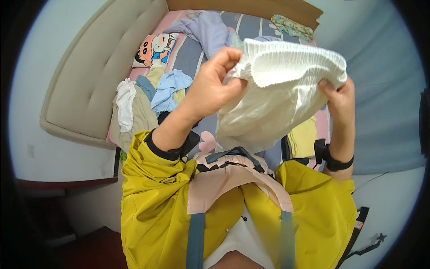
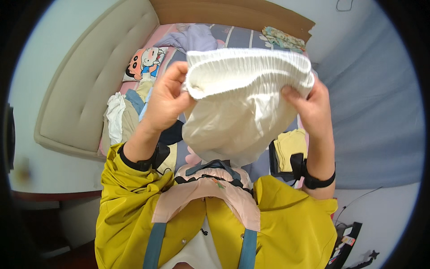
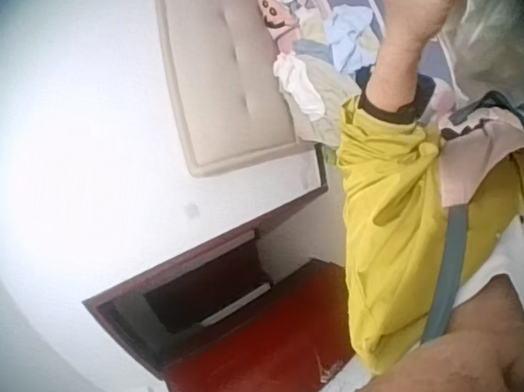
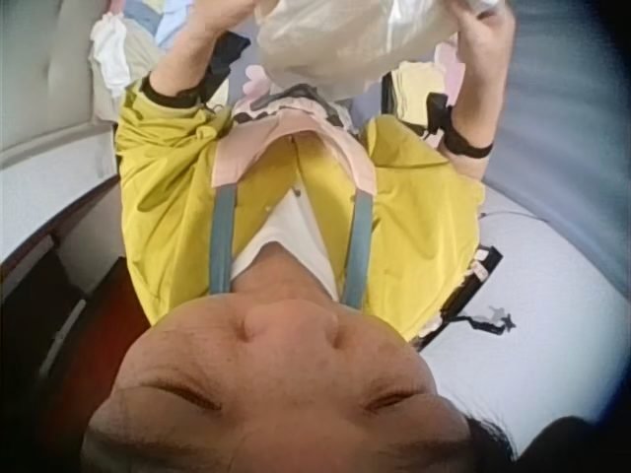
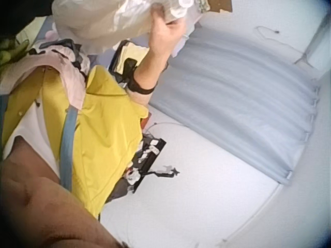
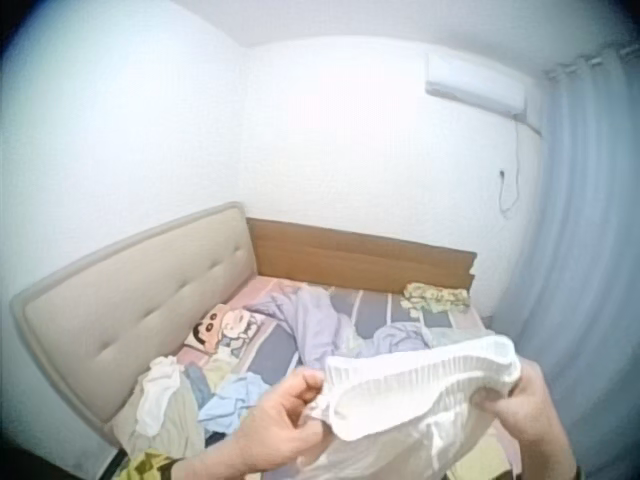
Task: The person folds several garments on a bed, including a beige jacket, a yellow polo shirt, white shorts, and a light blue shirt. Each item is smoothed, folded into a compact rectangle, and stacked on the bed.
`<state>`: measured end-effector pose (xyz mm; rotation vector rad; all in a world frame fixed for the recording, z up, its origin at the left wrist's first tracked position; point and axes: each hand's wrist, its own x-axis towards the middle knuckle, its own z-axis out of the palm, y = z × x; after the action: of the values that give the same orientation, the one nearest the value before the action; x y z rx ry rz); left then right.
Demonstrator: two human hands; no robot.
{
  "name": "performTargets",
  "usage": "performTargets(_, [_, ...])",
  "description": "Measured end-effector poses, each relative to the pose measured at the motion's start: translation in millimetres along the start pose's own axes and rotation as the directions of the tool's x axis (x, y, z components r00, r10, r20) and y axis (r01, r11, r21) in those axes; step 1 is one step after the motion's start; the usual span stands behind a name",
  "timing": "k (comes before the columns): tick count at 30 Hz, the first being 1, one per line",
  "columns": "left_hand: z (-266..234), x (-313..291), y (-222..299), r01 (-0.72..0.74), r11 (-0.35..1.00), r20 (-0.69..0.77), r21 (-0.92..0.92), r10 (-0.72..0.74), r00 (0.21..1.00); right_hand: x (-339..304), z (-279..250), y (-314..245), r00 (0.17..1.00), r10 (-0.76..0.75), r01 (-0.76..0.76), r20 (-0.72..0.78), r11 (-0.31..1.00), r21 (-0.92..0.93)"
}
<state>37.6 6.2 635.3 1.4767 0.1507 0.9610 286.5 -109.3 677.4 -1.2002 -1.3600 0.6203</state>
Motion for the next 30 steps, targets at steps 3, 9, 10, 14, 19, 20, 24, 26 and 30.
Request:
performTargets(3, [-27.1, 4.9, -7.0, -0.083, 0.949, 0.070, -0.304, 0.109, 0.992, 7.0, 2.3, -20.8, 0.995, -0.087, 0.093, -0.040, 0.976, 0.196])
performTargets(9, [-49.6, 7.5, -71.5, 0.265, 0.636, 0.247, -0.725, -0.119, 0.962, 30.9, 3.0, -69.2, 0.969, -0.244, 0.236, 0.025, 0.956, 0.175])
performTargets(10, [-49.3, -1.9, -81.9, 0.318, 0.595, 0.261, -0.738, -0.184, 0.948, 41.5, 3.9, -70.6, 0.966, -0.253, 0.239, 0.050, 0.951, 0.197])
performTargets(14, [-31.3, -37.6, -124.5, 0.483, 0.467, 0.307, -0.741, -0.404, 0.862, 83.6, 9.2, -58.7, 0.971, -0.127, 0.089, 0.203, 0.979, 0.185])
performTargets(19, [-43.8, -43.9, -131.1, 0.491, 0.467, 0.287, -0.735, -0.443, 0.849, 96.5, 25.9, -48.6, 0.936, -0.208, 0.089, 0.283, 0.920, 0.382])
performTargets(20, [-50.5, -39.4, -128.6, 0.476, 0.480, 0.278, -0.737, -0.426, 0.861, 93.7, 25.7, -55.0, 0.929, -0.228, 0.115, 0.291, 0.926, 0.359])
performTargets(24, [-62.6, -32.7, -124.6, 0.462, 0.489, 0.268, -0.740, -0.416, 0.869, 104.0, 26.2, -66.0, 0.861, -0.281, 0.122, 0.424, 0.923, 0.364])
performTargets(26, [-62.6, -36.1, -127.2, 0.476, 0.474, 0.274, -0.741, -0.434, 0.858, 133.4, 30.1, -45.4, 0.815, -0.268, 0.092, 0.514, 0.936, 0.341])
performTargets(30, [-57.7, -49.2, -136.3, 0.510, 0.448, 0.281, -0.735, -0.484, 0.829, 137.8, 66.6, 32.5, 0.966, 0.059, 0.016, 0.250, 0.957, -0.288])
